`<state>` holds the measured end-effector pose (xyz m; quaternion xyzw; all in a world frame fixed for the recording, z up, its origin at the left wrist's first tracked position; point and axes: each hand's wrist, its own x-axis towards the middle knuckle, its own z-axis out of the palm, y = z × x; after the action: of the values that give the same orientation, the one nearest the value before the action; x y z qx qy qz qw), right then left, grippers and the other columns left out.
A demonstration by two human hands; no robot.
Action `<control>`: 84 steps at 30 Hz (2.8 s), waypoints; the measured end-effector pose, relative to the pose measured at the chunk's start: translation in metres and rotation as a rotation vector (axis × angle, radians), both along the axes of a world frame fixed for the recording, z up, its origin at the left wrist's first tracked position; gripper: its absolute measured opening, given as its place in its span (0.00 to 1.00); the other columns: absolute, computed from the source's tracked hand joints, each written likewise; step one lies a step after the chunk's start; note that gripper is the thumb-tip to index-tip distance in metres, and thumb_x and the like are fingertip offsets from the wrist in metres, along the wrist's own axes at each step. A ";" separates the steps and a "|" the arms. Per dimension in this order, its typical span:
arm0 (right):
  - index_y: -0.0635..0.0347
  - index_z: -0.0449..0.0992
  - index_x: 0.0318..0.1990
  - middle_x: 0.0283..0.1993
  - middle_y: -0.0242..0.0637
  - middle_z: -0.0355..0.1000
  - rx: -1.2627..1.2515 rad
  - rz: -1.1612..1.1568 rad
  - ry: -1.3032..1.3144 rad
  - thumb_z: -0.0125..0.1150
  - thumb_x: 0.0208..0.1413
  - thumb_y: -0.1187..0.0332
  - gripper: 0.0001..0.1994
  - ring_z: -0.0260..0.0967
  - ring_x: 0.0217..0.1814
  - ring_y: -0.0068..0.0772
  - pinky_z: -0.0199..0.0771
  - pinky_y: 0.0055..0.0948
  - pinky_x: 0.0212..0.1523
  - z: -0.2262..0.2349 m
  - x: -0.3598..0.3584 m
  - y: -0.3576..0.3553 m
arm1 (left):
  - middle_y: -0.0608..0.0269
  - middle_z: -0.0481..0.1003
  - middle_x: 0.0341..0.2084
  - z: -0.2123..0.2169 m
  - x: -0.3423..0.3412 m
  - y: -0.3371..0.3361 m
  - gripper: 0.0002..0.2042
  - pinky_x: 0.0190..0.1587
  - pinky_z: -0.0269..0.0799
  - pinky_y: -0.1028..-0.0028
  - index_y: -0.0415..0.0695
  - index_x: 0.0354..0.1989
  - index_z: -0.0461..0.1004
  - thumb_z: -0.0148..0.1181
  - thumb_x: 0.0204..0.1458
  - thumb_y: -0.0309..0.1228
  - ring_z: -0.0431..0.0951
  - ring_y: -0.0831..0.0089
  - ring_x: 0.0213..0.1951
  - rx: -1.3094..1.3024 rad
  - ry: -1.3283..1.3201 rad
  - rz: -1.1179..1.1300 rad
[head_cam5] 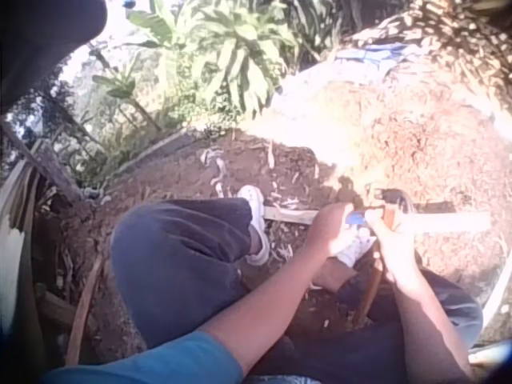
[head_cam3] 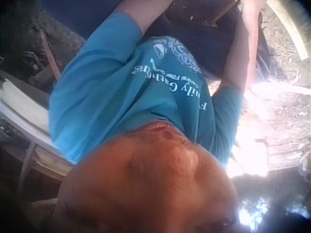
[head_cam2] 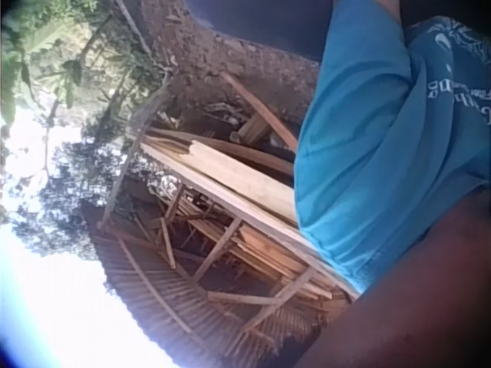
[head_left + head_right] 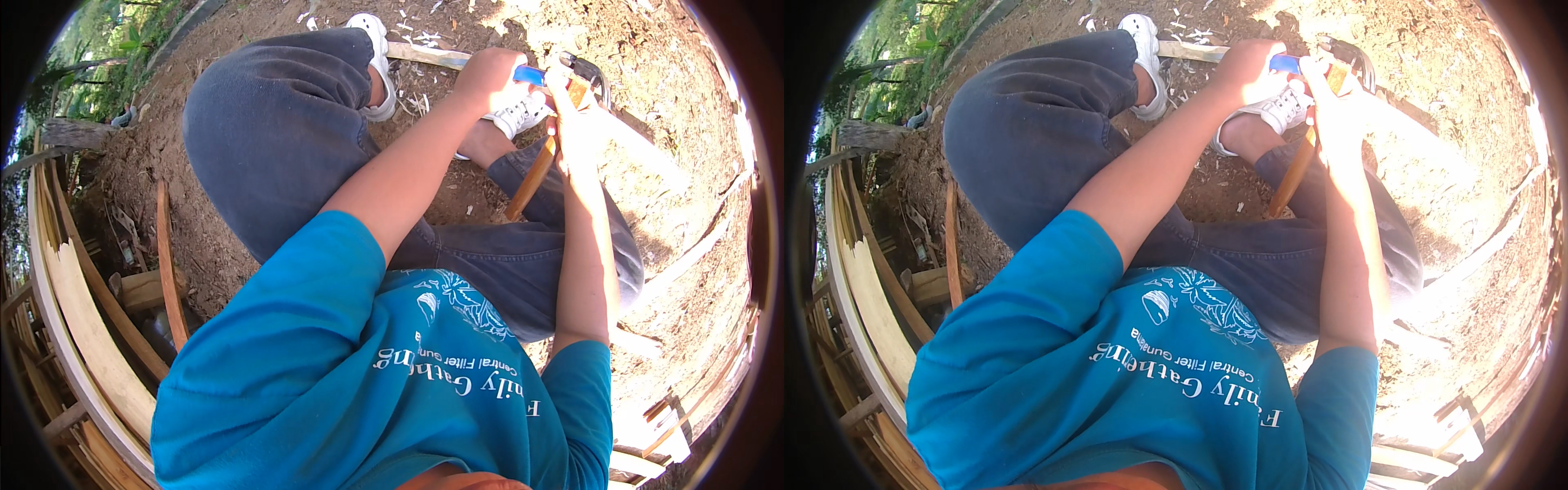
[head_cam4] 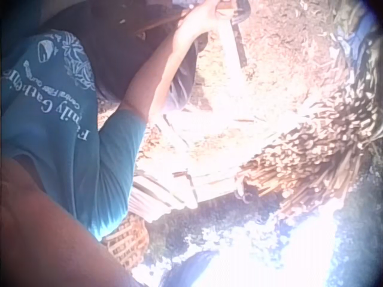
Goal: The person uses a hand tool to shave and shape a thin piece of wood, repeatedly drawing the blade along the surface and turning the piece over to work on different sides.
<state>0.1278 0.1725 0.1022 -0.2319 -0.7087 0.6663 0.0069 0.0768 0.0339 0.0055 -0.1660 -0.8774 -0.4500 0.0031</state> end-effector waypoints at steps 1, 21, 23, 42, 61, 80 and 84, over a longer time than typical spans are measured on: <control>0.60 0.80 0.45 0.29 0.30 0.78 -0.008 0.023 -0.001 0.73 0.59 0.62 0.14 0.62 0.16 0.13 0.60 0.17 0.17 -0.001 0.000 0.001 | 0.48 0.81 0.36 -0.003 -0.001 -0.002 0.16 0.44 0.76 0.55 0.43 0.44 0.81 0.70 0.45 0.34 0.81 0.46 0.41 -0.012 -0.001 0.003; 0.60 0.75 0.47 0.35 0.35 0.79 0.030 0.231 -0.042 0.64 0.65 0.67 0.09 0.67 0.21 0.14 0.61 0.15 0.18 -0.037 -0.005 -0.005 | 0.48 0.80 0.37 -0.030 -0.009 -0.011 0.15 0.50 0.75 0.55 0.41 0.40 0.82 0.72 0.41 0.30 0.79 0.47 0.45 0.073 -0.015 0.051; 0.60 0.75 0.47 0.38 0.38 0.81 0.055 0.261 -0.064 0.64 0.65 0.67 0.08 0.71 0.24 0.14 0.62 0.15 0.18 -0.034 -0.010 -0.005 | 0.49 0.80 0.36 -0.028 -0.009 -0.009 0.14 0.49 0.75 0.55 0.41 0.39 0.82 0.71 0.41 0.29 0.79 0.47 0.45 0.126 -0.037 0.080; 0.60 0.76 0.44 0.30 0.31 0.75 0.119 0.092 -0.059 0.64 0.67 0.59 0.13 0.68 0.21 0.16 0.64 0.17 0.18 -0.002 -0.011 -0.010 | 0.52 0.76 0.26 -0.033 -0.017 0.009 0.07 0.37 0.72 0.60 0.40 0.27 0.78 0.70 0.44 0.28 0.78 0.53 0.33 0.325 0.000 0.229; 0.60 0.75 0.48 0.26 0.25 0.67 -0.120 0.055 0.002 0.60 0.70 0.59 0.13 0.59 0.18 0.14 0.60 0.18 0.17 0.004 -0.003 -0.005 | 0.51 0.78 0.27 -0.044 -0.027 0.022 0.08 0.37 0.73 0.58 0.42 0.28 0.79 0.71 0.46 0.32 0.80 0.51 0.34 0.262 0.049 0.270; 0.58 0.72 0.43 0.25 0.26 0.65 -0.095 0.210 -0.196 0.58 0.70 0.62 0.09 0.57 0.18 0.15 0.59 0.17 0.16 -0.006 -0.006 0.006 | 0.51 0.79 0.28 -0.066 -0.033 0.035 0.12 0.43 0.74 0.54 0.43 0.27 0.80 0.71 0.43 0.38 0.79 0.49 0.37 0.203 0.012 0.353; 0.56 0.73 0.43 0.26 0.25 0.65 -0.210 -0.052 -0.052 0.59 0.70 0.61 0.08 0.58 0.18 0.14 0.60 0.17 0.17 -0.012 -0.016 0.003 | 0.51 0.79 0.28 -0.080 -0.044 0.035 0.11 0.43 0.74 0.54 0.44 0.27 0.80 0.70 0.43 0.38 0.79 0.49 0.37 0.150 0.115 0.305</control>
<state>0.1119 0.1758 0.0900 -0.2669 -0.6286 0.7302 -0.0189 0.0325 0.0689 -0.0741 -0.0556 -0.8549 -0.4981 0.1337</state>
